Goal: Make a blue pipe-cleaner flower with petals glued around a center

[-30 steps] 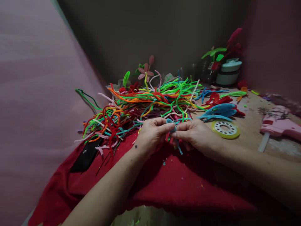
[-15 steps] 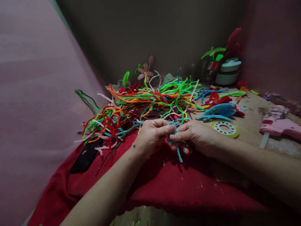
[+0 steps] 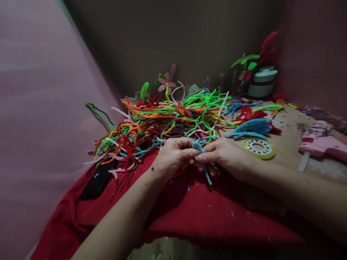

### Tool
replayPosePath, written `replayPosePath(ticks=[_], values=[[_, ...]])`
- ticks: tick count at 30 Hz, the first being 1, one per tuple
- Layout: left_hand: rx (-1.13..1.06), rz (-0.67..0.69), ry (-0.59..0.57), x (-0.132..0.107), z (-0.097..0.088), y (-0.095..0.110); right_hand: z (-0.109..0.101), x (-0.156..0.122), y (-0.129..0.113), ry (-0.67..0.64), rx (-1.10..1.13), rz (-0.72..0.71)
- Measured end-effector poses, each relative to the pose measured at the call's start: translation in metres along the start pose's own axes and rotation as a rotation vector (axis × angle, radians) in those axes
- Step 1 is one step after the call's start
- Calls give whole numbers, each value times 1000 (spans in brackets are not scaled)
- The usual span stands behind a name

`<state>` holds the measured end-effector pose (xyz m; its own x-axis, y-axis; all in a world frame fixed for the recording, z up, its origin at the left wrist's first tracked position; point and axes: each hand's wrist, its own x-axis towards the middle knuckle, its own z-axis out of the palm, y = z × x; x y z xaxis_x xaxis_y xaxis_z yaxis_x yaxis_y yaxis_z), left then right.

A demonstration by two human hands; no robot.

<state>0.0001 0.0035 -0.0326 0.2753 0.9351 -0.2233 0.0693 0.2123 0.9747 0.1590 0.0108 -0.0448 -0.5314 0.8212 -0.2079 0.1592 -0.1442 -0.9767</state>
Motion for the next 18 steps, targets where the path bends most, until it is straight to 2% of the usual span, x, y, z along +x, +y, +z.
replayPosePath(ticks=[4,7,12,16,18], values=[[-5,3,6,2,-3,-4,0,-1,-2,-11,-49,-4],[28,83,23,2,-4,-1,1,-2,-3,0,-51,-1],[143,182,116,-1,1,5,3,-2,-3,-4,-107,9],[369,276,234,-1,4,6,4,-2,-2,-7,-114,5],[507,334,250,-1,3,5,4,-2,-2,18,-178,6]])
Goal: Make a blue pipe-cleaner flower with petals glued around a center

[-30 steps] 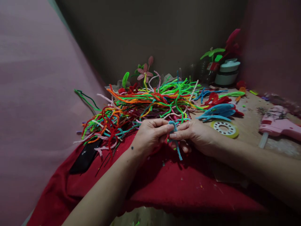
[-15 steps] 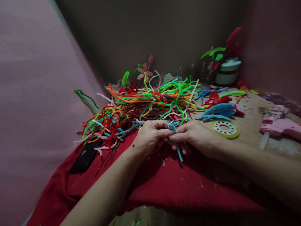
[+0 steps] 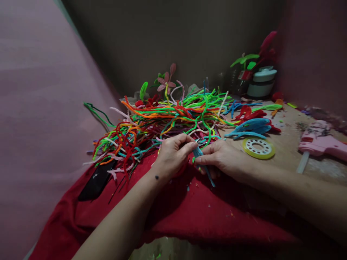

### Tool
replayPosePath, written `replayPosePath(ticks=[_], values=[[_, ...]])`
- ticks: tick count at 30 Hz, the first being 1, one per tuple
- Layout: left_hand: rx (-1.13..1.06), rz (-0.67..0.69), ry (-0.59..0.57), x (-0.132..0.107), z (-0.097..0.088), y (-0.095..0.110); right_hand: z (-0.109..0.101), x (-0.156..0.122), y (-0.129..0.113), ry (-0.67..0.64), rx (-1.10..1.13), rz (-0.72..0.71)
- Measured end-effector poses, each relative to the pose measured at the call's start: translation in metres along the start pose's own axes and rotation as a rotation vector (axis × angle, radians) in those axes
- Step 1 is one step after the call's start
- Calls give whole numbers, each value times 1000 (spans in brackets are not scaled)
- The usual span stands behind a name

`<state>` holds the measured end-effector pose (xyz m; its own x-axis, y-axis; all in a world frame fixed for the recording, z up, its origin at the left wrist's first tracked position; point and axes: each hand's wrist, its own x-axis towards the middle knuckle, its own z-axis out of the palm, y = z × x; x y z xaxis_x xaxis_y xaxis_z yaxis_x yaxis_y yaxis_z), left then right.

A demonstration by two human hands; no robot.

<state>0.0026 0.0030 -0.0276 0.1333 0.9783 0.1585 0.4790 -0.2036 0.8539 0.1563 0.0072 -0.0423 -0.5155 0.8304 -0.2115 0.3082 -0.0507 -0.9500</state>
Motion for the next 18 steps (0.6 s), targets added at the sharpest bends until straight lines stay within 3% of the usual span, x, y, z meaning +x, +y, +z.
replayPosePath(ticks=[5,9,11,16,18], values=[[16,-20,-104,-1,-4,-1,-1,0,1,-4,-96,-23],[-47,-59,-88,-2,-6,3,-1,0,1,-57,9,-12],[-133,-114,-94,-1,-6,4,0,-1,1,-63,80,0],[-405,-239,-229,0,-5,-2,0,0,0,-73,191,12],[-451,-241,-204,1,-4,-4,0,1,1,-81,206,4]])
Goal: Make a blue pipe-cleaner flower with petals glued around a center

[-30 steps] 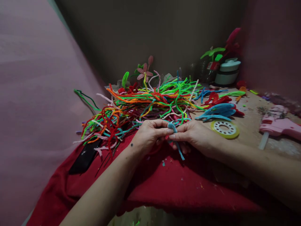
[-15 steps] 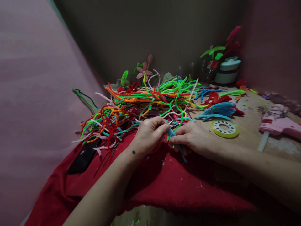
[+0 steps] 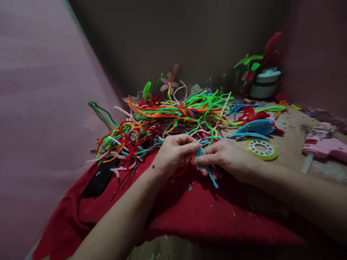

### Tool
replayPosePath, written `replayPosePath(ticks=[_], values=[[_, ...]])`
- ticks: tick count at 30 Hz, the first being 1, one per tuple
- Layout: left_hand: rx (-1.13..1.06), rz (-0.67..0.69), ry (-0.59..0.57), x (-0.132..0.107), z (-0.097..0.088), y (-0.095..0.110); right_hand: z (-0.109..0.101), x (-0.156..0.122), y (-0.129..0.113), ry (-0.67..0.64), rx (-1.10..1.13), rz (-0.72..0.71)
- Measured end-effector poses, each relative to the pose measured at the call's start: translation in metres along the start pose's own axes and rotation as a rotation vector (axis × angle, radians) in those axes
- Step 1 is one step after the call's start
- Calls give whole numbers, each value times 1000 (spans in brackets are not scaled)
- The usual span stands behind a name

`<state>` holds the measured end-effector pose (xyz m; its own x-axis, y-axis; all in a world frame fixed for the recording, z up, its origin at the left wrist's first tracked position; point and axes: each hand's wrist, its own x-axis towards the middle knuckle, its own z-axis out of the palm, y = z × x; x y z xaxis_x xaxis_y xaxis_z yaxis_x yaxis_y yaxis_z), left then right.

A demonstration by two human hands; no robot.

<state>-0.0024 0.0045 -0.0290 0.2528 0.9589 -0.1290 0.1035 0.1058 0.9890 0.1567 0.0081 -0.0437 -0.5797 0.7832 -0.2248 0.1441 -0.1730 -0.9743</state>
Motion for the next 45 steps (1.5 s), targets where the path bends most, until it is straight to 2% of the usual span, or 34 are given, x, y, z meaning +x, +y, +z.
replayPosePath(ticks=[3,8,15,17,20,22,24,29,33,35,37,40,43,45], values=[[-21,9,48,0,1,-1,-2,2,3,-8,17,-23],[-20,29,65,-1,0,4,-5,2,6,-23,28,-60],[55,61,132,-1,3,6,-4,4,7,49,77,-60],[76,38,111,-1,1,5,-6,6,10,86,141,-75],[166,-73,-5,-2,0,3,-8,8,12,132,241,-86],[237,-103,-38,-2,1,2,-8,7,12,170,263,-87],[325,-16,4,-1,3,0,-6,6,11,217,239,-103],[765,431,203,0,9,-11,-4,4,11,344,153,-173],[1101,751,293,0,12,-21,-5,4,10,357,164,-156],[1145,814,307,0,14,-23,-5,5,10,345,212,-140],[994,743,322,0,15,-21,-6,6,10,311,300,-136],[471,417,281,-1,17,-12,-8,9,12,262,413,-158],[6,86,77,0,17,-7,-9,9,12,236,454,-219],[-138,0,-32,1,17,-8,-9,8,12,197,452,-245]])
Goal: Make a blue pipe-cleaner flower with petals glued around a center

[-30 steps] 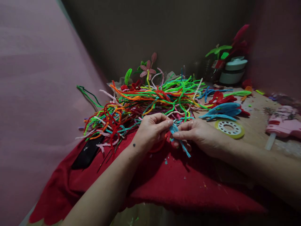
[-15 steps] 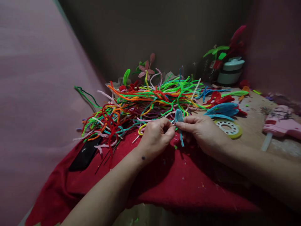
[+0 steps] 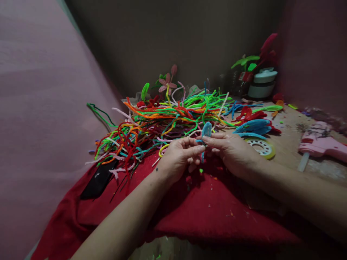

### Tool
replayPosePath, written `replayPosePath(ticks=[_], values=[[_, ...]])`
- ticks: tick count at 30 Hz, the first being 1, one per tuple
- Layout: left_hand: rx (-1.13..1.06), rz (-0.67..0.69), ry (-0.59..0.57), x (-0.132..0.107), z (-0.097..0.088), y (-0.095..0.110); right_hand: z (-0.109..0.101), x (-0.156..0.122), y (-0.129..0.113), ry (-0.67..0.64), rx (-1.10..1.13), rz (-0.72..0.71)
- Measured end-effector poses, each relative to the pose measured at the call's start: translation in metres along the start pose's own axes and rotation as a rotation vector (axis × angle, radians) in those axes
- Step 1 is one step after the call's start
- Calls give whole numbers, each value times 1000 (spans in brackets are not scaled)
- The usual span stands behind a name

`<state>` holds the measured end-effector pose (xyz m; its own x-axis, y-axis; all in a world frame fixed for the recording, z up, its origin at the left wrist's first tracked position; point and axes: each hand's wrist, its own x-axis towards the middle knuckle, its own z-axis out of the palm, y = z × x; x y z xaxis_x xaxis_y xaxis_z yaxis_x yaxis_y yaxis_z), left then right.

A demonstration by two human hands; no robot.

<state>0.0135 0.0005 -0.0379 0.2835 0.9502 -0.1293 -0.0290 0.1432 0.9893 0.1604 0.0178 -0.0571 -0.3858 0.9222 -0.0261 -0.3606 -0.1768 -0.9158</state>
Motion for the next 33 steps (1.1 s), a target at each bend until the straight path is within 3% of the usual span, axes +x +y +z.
replayPosePath(ticks=[7,11,17,23,27,33], values=[[-109,-22,16,3,2,-6,4,-3,-3,-57,-8,-8],[-42,34,77,-1,5,-2,5,-4,-4,-40,-39,-36],[305,196,203,-6,8,0,8,-5,-6,191,-216,-71],[731,458,288,-4,6,-11,9,-5,-7,183,-227,-101],[979,640,284,-3,4,-16,7,-4,-4,151,-159,-77],[1246,759,229,-2,1,-21,5,-2,-1,119,-51,-65]])
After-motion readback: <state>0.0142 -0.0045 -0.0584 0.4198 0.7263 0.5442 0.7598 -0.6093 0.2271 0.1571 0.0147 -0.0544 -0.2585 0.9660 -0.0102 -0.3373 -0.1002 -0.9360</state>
